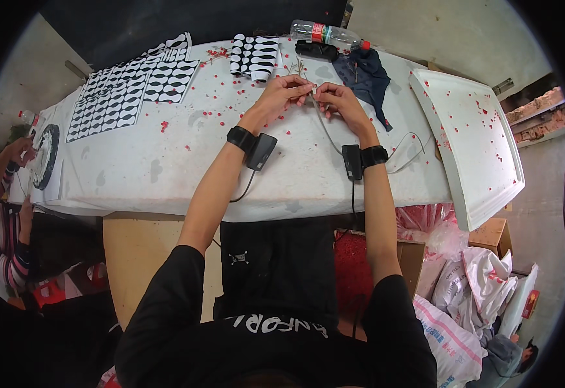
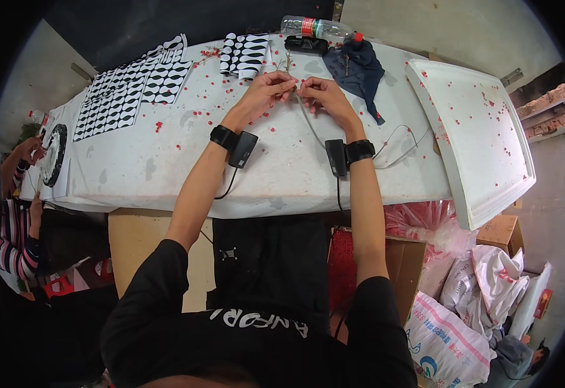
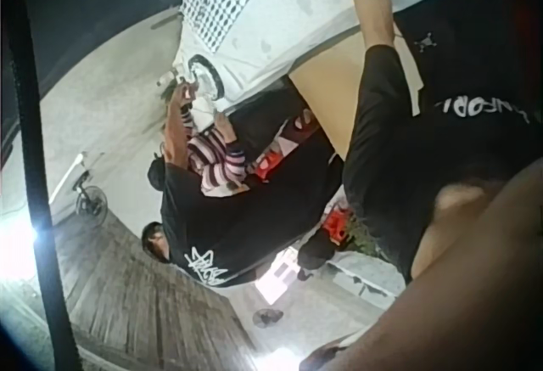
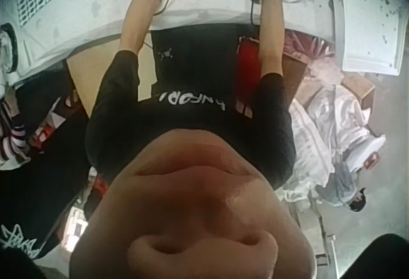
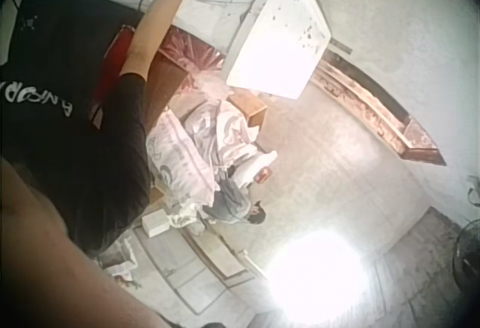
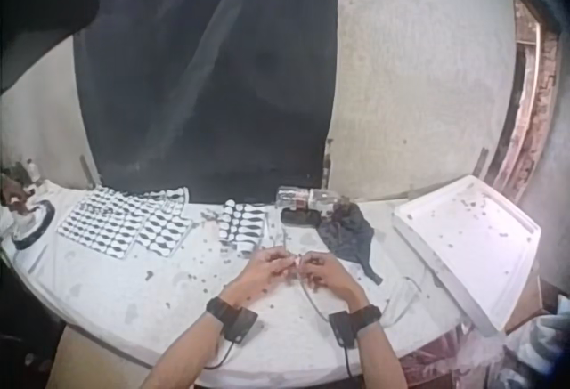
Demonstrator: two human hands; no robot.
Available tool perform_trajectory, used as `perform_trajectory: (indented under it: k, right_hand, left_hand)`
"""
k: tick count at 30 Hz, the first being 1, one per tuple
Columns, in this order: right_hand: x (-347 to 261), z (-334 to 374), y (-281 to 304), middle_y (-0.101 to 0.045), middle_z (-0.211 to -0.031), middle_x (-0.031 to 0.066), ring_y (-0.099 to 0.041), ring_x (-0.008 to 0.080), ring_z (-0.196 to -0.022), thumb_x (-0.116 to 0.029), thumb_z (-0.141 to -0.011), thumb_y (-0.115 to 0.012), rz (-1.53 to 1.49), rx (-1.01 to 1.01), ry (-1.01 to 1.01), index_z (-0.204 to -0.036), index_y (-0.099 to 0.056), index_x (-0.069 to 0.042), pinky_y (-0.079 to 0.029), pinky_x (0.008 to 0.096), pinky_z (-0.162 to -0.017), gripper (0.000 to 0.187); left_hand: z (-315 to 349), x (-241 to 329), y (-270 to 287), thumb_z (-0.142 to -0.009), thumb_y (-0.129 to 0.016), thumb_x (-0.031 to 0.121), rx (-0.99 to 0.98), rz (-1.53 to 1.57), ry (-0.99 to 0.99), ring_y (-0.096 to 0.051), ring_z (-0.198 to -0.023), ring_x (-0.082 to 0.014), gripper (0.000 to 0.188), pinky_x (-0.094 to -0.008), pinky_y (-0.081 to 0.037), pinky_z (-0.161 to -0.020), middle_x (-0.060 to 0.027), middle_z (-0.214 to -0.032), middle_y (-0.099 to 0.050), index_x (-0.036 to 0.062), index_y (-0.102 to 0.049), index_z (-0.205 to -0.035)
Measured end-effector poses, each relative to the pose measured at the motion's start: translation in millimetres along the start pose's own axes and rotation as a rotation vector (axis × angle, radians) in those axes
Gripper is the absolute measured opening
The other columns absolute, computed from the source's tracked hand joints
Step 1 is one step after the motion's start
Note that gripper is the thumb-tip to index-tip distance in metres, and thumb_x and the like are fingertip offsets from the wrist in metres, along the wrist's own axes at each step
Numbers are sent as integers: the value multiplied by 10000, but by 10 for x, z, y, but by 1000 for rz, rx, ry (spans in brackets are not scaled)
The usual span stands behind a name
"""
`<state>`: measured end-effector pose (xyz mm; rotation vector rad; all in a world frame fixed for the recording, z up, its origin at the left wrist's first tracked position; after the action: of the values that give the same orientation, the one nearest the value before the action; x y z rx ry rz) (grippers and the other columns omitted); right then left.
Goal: Assembling small components and wiring at a workshop workbench using a glue gun.
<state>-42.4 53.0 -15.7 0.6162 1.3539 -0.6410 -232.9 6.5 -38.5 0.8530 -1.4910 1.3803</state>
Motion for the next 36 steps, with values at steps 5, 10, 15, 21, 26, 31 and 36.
perform_trajectory:
  k: [5, 10, 15, 21, 26, 31, 36]
  right_hand:
    - [-20, 11, -14, -562, -720, -39, -521, 47, -595, -194, -895, -637, 16, -14, 2, -875, -610, -93, -429, 193, -546, 107]
    - [3, -15, 10, -553, -709, -39, -516, 48, -589, -174, -889, -620, 16, -48, 16, -867, -608, -92, -430, 197, -548, 86]
    - [29, -17, 23, -544, -700, -37, -511, 49, -584, -170, -888, -614, -1, -47, -3, -858, -602, -88, -432, 200, -550, 88]
    - [51, -35, 56, -562, -728, -32, -524, 48, -593, -171, -877, -640, -19, -27, 17, -855, -623, -74, -433, 193, -539, 101]
    - [38, -27, 18, -597, -767, -25, -548, 43, -624, -176, -866, -692, -33, 77, 34, -891, -655, -64, -435, 187, -521, 120]
    - [53, -41, 33, -614, -787, -23, -555, 38, -639, -180, -865, -707, -11, 80, 56, -916, -667, -58, -438, 186, -510, 138]
    - [69, -56, 40, -614, -787, -19, -562, 40, -642, -178, -887, -682, -15, 75, 64, -938, -658, -60, -443, 187, -505, 130]
  left_hand:
    - [-7, 2, 29, -930, -656, 176, -12, -62, 1, -514, -643, -44, 162, -194, -344, -530, 29, -777, -592, 45, -640, -1025]
    - [-13, -1, 28, -939, -644, 176, -19, -32, 9, -493, -620, -33, 153, -189, -331, -519, 42, -749, -562, 49, -620, -1022]
    - [-17, -17, 28, -945, -635, 172, -34, 10, -1, -482, -609, -35, 151, -183, -340, -527, 40, -750, -546, 47, -610, -1026]
    - [-15, -9, 29, -949, -628, 160, -25, 3, 19, -483, -620, -48, 154, -189, -368, -554, 29, -772, -545, 33, -607, -1033]
    - [-16, 2, 32, -946, -631, 151, -7, 58, 4, -490, -635, -61, 185, -196, -391, -576, 16, -787, -552, 17, -606, -1071]
    - [-7, 17, -8, -924, -655, 128, 4, 54, 11, -502, -650, -69, 208, -194, -412, -594, -2, -811, -579, 12, -609, -1090]
    - [-21, 12, 22, -884, -687, 62, -26, 50, 3, -525, -672, -78, 224, -195, -445, -622, -33, -868, -634, 15, -612, -1090]
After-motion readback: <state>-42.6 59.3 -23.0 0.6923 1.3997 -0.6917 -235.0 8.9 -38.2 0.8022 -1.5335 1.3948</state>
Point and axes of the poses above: each hand's wrist, its own z-axis away from the middle knuckle, its own y-axis out of the back of the hand, x = y × z, the point moved 1 cm from there along -z, towards the middle knuckle
